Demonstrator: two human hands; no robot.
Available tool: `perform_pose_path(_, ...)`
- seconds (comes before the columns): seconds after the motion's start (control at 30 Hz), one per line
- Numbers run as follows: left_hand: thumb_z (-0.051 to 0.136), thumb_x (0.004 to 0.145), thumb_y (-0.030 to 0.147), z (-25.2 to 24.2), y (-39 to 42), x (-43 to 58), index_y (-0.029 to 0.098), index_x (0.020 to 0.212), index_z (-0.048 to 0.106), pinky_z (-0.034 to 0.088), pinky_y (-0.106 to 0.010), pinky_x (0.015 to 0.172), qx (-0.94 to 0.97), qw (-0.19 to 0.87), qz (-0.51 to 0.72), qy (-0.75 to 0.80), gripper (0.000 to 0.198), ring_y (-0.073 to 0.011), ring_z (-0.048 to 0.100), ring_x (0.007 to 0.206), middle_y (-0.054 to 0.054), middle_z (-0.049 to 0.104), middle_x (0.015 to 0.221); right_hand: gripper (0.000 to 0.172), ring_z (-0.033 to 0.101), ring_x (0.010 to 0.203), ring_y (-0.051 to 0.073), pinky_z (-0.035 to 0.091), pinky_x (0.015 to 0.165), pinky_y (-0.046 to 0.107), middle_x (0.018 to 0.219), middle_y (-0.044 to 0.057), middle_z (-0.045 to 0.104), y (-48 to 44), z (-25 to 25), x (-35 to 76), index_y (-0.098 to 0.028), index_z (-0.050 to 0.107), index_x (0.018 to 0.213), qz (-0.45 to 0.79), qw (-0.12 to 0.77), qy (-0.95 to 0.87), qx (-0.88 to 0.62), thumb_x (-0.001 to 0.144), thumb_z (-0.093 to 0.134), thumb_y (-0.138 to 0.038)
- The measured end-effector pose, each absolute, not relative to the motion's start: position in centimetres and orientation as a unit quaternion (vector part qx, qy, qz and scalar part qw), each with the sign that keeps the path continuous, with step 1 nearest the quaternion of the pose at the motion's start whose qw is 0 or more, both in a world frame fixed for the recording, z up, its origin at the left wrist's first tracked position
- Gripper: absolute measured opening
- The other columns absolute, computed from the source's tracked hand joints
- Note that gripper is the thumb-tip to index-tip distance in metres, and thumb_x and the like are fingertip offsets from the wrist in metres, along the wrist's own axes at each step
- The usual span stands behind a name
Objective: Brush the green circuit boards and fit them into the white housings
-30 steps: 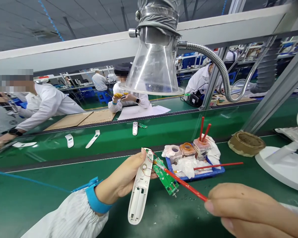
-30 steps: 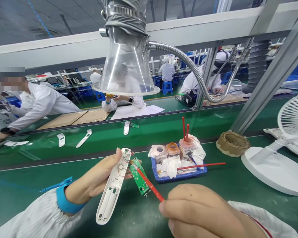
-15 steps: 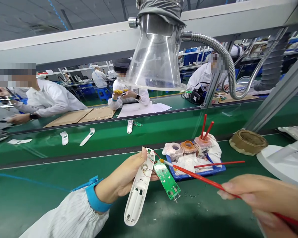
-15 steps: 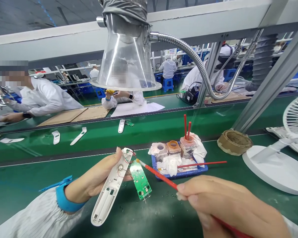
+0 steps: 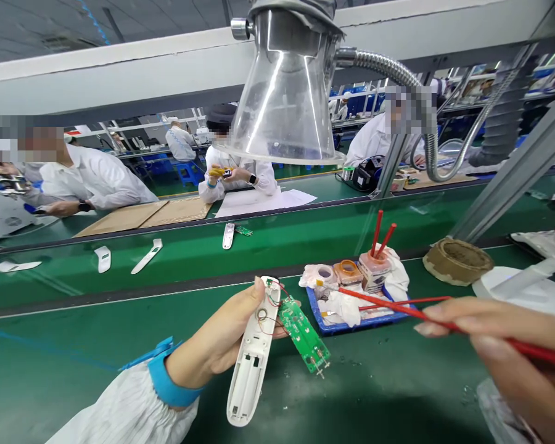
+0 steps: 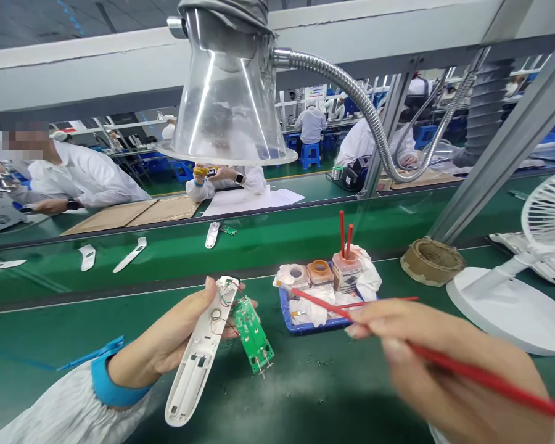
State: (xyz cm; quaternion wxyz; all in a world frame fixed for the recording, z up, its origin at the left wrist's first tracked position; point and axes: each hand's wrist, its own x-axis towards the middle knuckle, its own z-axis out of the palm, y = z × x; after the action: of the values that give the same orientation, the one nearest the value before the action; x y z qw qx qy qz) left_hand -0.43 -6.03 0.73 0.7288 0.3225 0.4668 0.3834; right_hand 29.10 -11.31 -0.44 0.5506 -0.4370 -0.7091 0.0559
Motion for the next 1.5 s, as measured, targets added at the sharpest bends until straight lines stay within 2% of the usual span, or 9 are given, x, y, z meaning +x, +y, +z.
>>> perform_pose_path(0.13, 0.061, 0.080, 0.037, 0.2, -6.0, -1.3, 0.016, 0.097, 0.062, 0.056, -0.030, 0.070, 0.317, 0.701, 0.424, 0.477, 0.027, -0.0134, 0.063, 0.063, -0.003, 0.065, 0.075, 0.033, 0.066, 0.059, 0.017, 0.058, 0.055, 0.023, 0.068, 0.003, 0.067, -8.9, -3.1, 28.3, -0.017, 0.059, 0.084, 0.318, 0.649, -0.422, -0.547, 0.070, 0.071, -0.045)
perform_pose_path(0.23, 0.059, 0.082, 0.032, -0.2, -6.0, -1.4, 0.017, 0.106, 0.058, 0.055, -0.031, 0.072, 0.324, 0.690, 0.420, 0.493, 0.028, -0.0152, 0.065, 0.069, -0.007, 0.069, 0.089, 0.048, 0.067, 0.067, 0.018, 0.059, 0.066, 0.023, 0.069, 0.004, 0.067, -6.7, -6.3, 26.6, -0.013, 0.054, 0.075, 0.530, 0.609, -0.264, -0.528, 0.051, 0.085, -0.041)
perform_pose_path(0.5, 0.058, 0.081, 0.034, -0.2, -6.1, -0.9, 0.018, 0.101, 0.051, 0.049, -0.030, 0.072, 0.392, 0.673, 0.381, 0.498, 0.026, -0.0154, 0.063, 0.076, -0.011, 0.069, 0.101, 0.018, 0.068, 0.077, 0.019, 0.059, 0.070, 0.025, 0.084, 0.014, 0.067, -5.2, -9.0, 27.4, -0.006, 0.056, 0.086, 0.606, 0.517, -0.233, -0.557, 0.087, 0.059, -0.024)
perform_pose_path(0.67, 0.055, 0.084, 0.036, -0.7, -6.0, -0.9, 0.020, 0.106, 0.048, 0.045, -0.032, 0.077, 0.451, 0.667, 0.381, 0.455, 0.029, -0.0201, 0.060, 0.094, -0.011, 0.066, 0.111, 0.035, 0.054, 0.038, 0.009, 0.040, 0.031, 0.013, 0.054, 0.008, 0.061, -5.8, -8.4, 28.9, -0.008, 0.056, 0.069, 0.652, 0.441, -0.252, -0.562, 0.087, 0.057, -0.038)
perform_pose_path(0.73, 0.057, 0.082, 0.037, -1.0, -5.9, -0.4, 0.021, 0.110, 0.047, 0.045, -0.031, 0.073, 0.483, 0.673, 0.380, 0.411, 0.034, -0.0214, 0.060, 0.095, -0.011, 0.065, 0.111, 0.038, 0.056, 0.043, 0.010, 0.043, 0.036, 0.015, 0.060, 0.008, 0.063, -6.2, -8.1, 27.5, -0.009, 0.058, 0.074, 0.679, 0.430, -0.285, -0.522, 0.081, 0.062, -0.046)
perform_pose_path(0.83, 0.060, 0.081, 0.038, -1.2, -5.6, 0.9, 0.023, 0.112, 0.047, 0.045, -0.030, 0.071, 0.540, 0.685, 0.355, 0.336, 0.036, -0.0227, 0.060, 0.096, -0.011, 0.064, 0.113, 0.042, 0.063, 0.091, 0.018, 0.053, 0.079, 0.028, 0.099, 0.013, 0.064, -6.7, -7.3, 24.3, -0.011, 0.061, 0.098, 0.750, 0.400, -0.387, -0.357, 0.080, 0.062, -0.048)
perform_pose_path(0.93, 0.059, 0.082, 0.035, -1.3, -5.2, 1.8, 0.026, 0.114, 0.046, 0.046, -0.033, 0.079, 0.602, 0.662, 0.331, 0.300, 0.036, -0.0226, 0.059, 0.100, -0.009, 0.058, 0.122, 0.042, 0.063, 0.092, 0.020, 0.052, 0.077, 0.031, 0.113, 0.015, 0.058, -6.6, -6.8, 22.1, -0.013, 0.058, 0.109, 0.816, 0.303, -0.438, -0.224, 0.085, 0.056, -0.048)
perform_pose_path(1.3, 0.058, 0.083, 0.033, -3.2, -3.8, 1.9, 0.031, 0.129, 0.035, 0.045, -0.032, 0.080, 0.655, 0.519, 0.399, 0.378, 0.052, -0.0178, 0.059, 0.086, -0.004, 0.060, 0.105, 0.046, 0.063, 0.068, 0.014, 0.051, 0.058, 0.024, 0.091, 0.009, 0.061, -5.8, -7.3, 21.8, -0.012, 0.054, 0.106, 0.757, 0.327, -0.509, -0.246, 0.076, 0.068, -0.044)
perform_pose_path(1.5, 0.059, 0.082, 0.033, -4.1, -3.8, 3.9, 0.028, 0.113, 0.049, 0.044, -0.025, 0.069, 0.488, 0.634, 0.482, 0.358, 0.032, -0.0122, 0.054, 0.076, 0.000, 0.059, 0.092, 0.023, 0.052, 0.063, 0.008, 0.040, 0.055, 0.018, 0.079, 0.001, 0.058, -6.7, -5.9, 20.4, -0.015, 0.056, 0.093, 0.613, 0.361, -0.597, -0.371, 0.081, 0.063, -0.033)
